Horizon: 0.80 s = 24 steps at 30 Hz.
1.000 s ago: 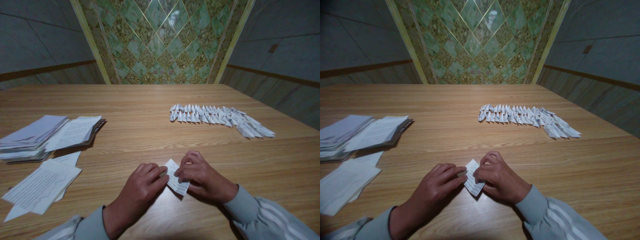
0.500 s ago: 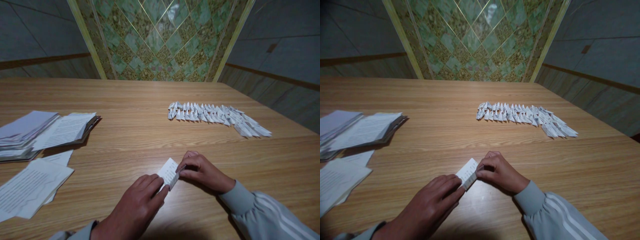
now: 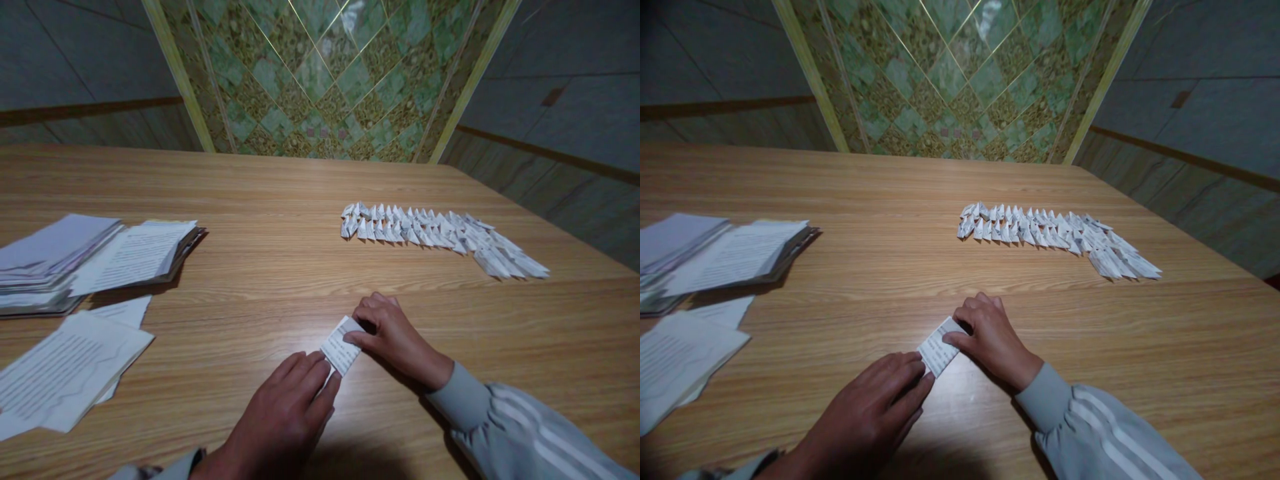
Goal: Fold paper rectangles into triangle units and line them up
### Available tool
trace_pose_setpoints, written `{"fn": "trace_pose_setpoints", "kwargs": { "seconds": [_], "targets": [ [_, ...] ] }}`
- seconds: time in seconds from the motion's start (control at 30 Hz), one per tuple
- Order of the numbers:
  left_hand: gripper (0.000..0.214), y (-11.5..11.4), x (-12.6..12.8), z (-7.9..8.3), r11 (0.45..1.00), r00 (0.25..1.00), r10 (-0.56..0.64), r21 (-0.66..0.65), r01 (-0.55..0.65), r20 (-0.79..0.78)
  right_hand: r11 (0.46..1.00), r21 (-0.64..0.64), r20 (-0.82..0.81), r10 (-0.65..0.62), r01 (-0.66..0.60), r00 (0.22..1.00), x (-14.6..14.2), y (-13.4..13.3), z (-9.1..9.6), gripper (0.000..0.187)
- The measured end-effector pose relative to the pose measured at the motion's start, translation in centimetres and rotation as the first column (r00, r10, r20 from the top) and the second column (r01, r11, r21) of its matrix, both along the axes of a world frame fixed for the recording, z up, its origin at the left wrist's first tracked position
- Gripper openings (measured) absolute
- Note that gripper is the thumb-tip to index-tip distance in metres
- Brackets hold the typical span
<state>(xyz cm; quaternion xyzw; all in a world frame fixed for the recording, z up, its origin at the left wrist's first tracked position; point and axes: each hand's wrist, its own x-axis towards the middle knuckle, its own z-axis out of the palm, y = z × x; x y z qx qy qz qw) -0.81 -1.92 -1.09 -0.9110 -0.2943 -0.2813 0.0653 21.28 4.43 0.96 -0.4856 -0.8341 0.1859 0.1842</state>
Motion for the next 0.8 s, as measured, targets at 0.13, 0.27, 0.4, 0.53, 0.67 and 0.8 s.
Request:
{"fn": "trace_pose_setpoints", "kwargs": {
  "seconds": [0.13, 0.27, 0.4, 0.53, 0.67, 0.8],
  "targets": [
    [0.019, -0.1, 0.1, 0.0, 1.000, 1.000, 0.015, -0.014, -0.016, -0.014, 1.000, -0.018, 0.014, 0.006, -0.006, 1.000, -0.1, 0.0, 0.2, 0.020],
    [0.017, -0.1, 0.3, 0.6, 0.996, 0.997, 0.073, -0.052, -0.073, -0.005, 1.000, -0.017, 0.026, 0.015, -0.015, 1.000, -0.1, -0.1, 0.3, 0.021],
    [0.026, -0.3, 0.1, 0.6, 0.992, 0.996, 0.046, -0.112, -0.055, -0.077, 1.000, -0.009, 0.051, 0.022, -0.022, 0.998, -0.1, -0.1, 0.4, 0.022],
    [0.077, -0.5, -0.5, -0.7, 0.974, 0.975, -0.021, -0.226, -0.031, -0.222, 1.000, 0.005, 0.048, 0.029, -0.029, 0.998, -0.1, -0.1, 0.3, 0.022],
    [0.092, -0.5, -1.0, -2.0, 0.951, 0.963, -0.095, -0.310, 0.012, -0.251, 0.999, 0.020, 0.092, 0.029, -0.030, 0.995, -0.2, -0.3, 0.3, 0.024],
    [0.097, -0.5, -1.3, -2.2, 0.940, 0.955, -0.077, -0.341, -0.027, -0.286, 0.997, 0.071, 0.140, 0.022, -0.032, 0.990, 0.1, -0.4, 0.5, 0.026]
  ]
}}
